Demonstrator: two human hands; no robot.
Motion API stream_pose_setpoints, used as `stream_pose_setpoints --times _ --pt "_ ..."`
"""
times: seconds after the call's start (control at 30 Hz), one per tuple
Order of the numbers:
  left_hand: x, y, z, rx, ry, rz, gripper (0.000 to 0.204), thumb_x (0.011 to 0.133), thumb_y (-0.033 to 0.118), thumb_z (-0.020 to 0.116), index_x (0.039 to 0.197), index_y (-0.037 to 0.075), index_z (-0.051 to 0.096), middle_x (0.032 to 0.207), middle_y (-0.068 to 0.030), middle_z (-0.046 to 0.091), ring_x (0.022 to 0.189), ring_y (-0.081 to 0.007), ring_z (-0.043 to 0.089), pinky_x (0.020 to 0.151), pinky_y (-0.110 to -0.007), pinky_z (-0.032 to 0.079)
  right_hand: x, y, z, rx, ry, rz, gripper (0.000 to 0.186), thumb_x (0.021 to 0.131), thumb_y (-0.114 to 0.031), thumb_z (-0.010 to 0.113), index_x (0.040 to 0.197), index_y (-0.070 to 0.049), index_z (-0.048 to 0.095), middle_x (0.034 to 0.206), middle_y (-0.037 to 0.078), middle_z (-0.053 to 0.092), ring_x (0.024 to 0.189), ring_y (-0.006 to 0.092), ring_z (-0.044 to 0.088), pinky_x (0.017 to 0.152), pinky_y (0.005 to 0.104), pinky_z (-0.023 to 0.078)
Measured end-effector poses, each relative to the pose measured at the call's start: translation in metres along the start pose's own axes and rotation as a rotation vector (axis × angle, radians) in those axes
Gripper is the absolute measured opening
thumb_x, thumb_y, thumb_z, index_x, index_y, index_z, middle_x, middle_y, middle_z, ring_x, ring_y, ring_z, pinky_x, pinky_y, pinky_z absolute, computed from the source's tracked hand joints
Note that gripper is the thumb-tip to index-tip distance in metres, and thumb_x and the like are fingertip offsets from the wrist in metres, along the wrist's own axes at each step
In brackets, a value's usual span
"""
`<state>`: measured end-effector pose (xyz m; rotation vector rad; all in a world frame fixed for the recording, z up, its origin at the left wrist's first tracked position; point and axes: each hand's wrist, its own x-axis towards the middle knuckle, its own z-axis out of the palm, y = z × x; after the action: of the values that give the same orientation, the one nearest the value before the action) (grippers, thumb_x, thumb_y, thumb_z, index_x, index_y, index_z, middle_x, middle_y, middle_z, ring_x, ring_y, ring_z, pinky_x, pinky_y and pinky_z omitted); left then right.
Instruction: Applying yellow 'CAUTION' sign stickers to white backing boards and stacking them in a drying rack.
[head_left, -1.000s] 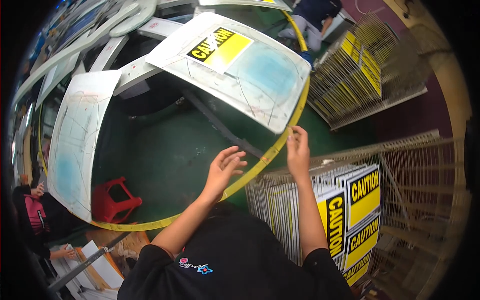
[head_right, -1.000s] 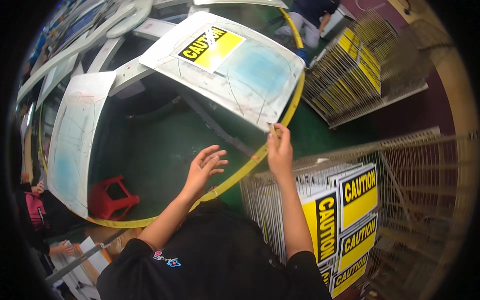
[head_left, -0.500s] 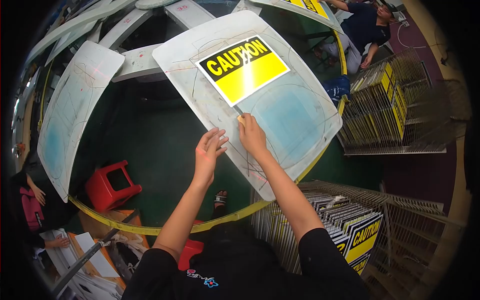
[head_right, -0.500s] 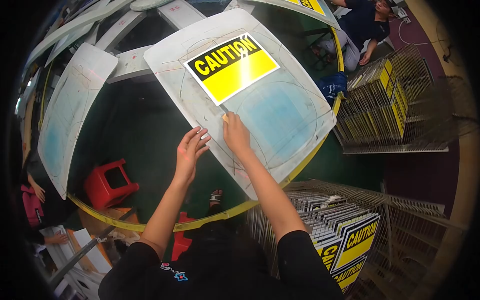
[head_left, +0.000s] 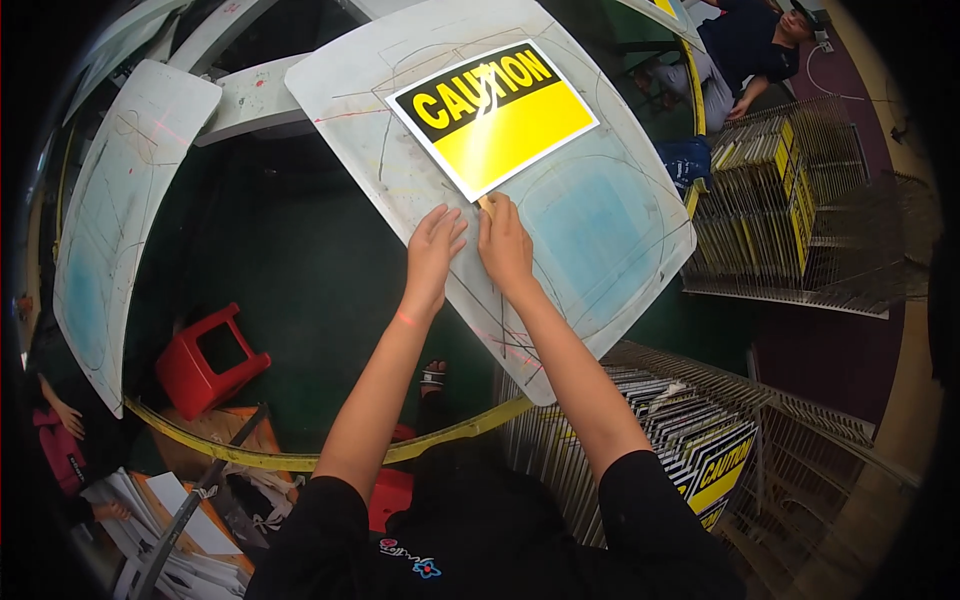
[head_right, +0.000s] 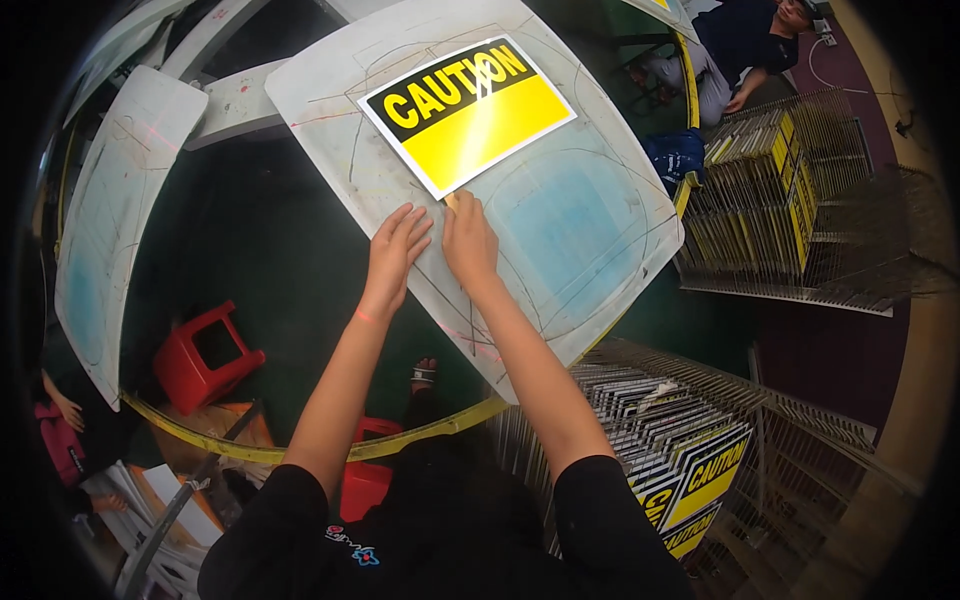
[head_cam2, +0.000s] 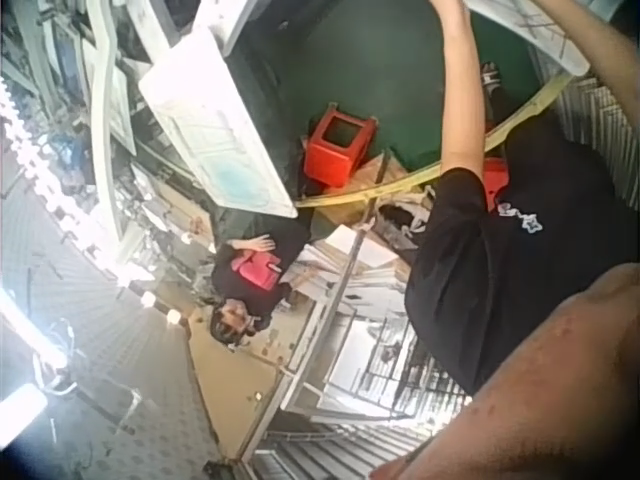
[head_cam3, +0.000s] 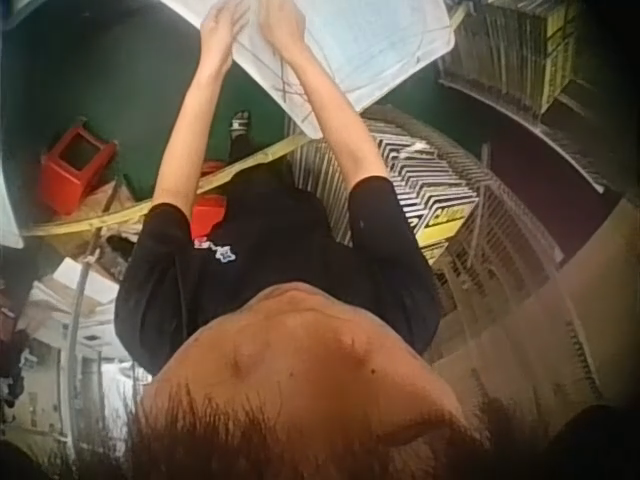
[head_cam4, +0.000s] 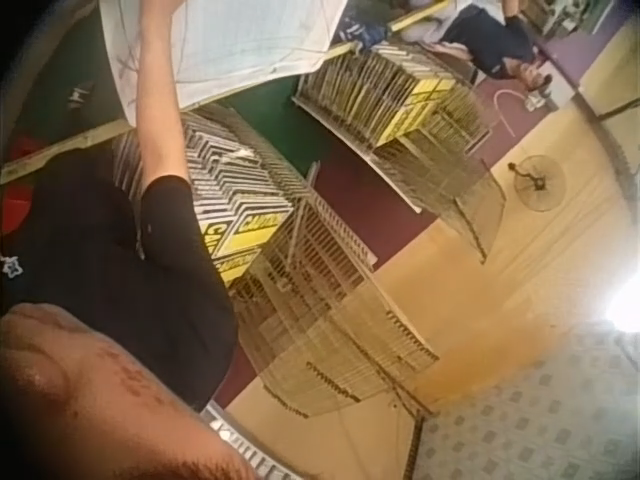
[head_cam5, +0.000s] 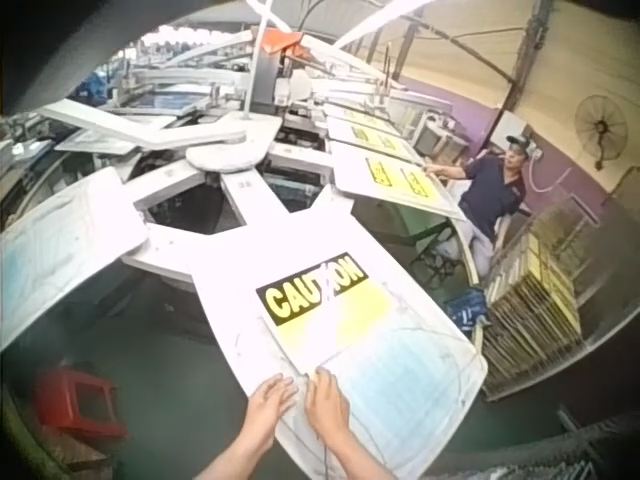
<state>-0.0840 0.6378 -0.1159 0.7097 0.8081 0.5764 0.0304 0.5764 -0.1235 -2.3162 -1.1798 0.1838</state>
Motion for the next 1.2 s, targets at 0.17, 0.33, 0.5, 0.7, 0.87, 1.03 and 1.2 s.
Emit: stream_pose_setpoints --times 0.17,0.33,0.5,0.7,0.87,1.03,1.2 --pt "0.044 -0.007 0.022 -0.113 -0.033 -0.005 0.046 0.105 0.025 0.043 0.138 -0.007 0.040 0.134 -0.0217 0.053 0.122 -0.0284 0.055 0.100 -0.037 0.046 -0.004 -0.004 -0.010 0.116 0.069 0.052 0.028 0.098 -0.018 0.051 0.122 -0.005 0.047 0.112 0.021 0.060 0.093 0.0432 0.062 0.075 0.0491 0.050" --pt "0.084 -0.006 0.041 -0.207 0.001 0.098 0.034 0.106 0.024 0.037 0.115 -0.004 0.053 0.111 -0.0154 0.061 0.099 -0.0217 0.060 0.085 -0.034 0.048 -0.006 -0.013 -0.026 0.121 0.076 0.065 0.027 0.098 -0.018 0.051 0.121 -0.005 0.047 0.111 0.021 0.059 0.092 0.0435 0.062 0.075 0.0493 0.050" --pt "0.082 0.003 0.051 0.178 0.194 0.388 0.031 0.105 0.018 0.035 0.097 -0.004 0.056 0.087 -0.0109 0.061 0.083 -0.0171 0.055 0.078 -0.032 0.043 -0.050 -0.011 -0.051 0.235 0.156 0.136 0.027 0.098 -0.018 0.052 0.121 -0.004 0.048 0.105 0.022 0.061 0.089 0.0431 0.062 0.075 0.0466 0.049" --pt "0.003 0.047 0.076 0.159 -0.031 0.567 0.031 0.106 0.021 0.039 0.104 -0.004 0.057 0.089 -0.0057 0.060 0.085 -0.0110 0.053 0.077 -0.028 0.043 -0.130 0.013 -0.110 0.686 0.208 0.306 0.028 0.098 -0.022 0.059 0.118 -0.004 0.053 0.074 0.002 0.052 0.061 0.0120 0.050 0.056 0.0274 0.040" --pt "-0.121 0.067 0.086 0.222 -0.132 0.557 0.030 0.106 0.018 0.039 0.116 -0.006 0.055 0.102 -0.0053 0.059 0.092 -0.0102 0.052 0.082 -0.024 0.043 -0.179 0.021 -0.192 1.326 0.198 0.674 0.030 0.103 -0.023 0.052 0.122 -0.001 0.056 0.064 -0.009 0.031 0.048 0.0000 0.025 0.043 0.0196 0.019" --pt "-0.212 0.038 0.104 0.675 -0.218 0.760 0.037 0.105 0.020 0.037 0.124 -0.009 0.050 0.110 -0.0125 0.058 0.100 -0.0160 0.056 0.088 -0.028 0.042 -0.222 -0.005 -0.273 1.514 0.396 0.601 0.037 0.105 -0.022 0.046 0.137 -0.002 0.049 0.080 -0.002 0.053 0.047 0.0004 0.025 0.044 0.0187 0.022" --pt "-0.299 0.008 0.155 0.349 -0.564 0.511 0.042 0.104 0.020 0.037 0.126 -0.014 0.048 0.118 -0.0189 0.056 0.100 -0.0214 0.055 0.089 -0.030 0.043 -0.305 0.003 -0.334 1.618 0.828 0.477 0.039 0.101 -0.021 0.057 0.137 -0.006 0.050 0.070 -0.009 0.038 0.046 0.0008 0.027 0.043 0.0218 0.020"
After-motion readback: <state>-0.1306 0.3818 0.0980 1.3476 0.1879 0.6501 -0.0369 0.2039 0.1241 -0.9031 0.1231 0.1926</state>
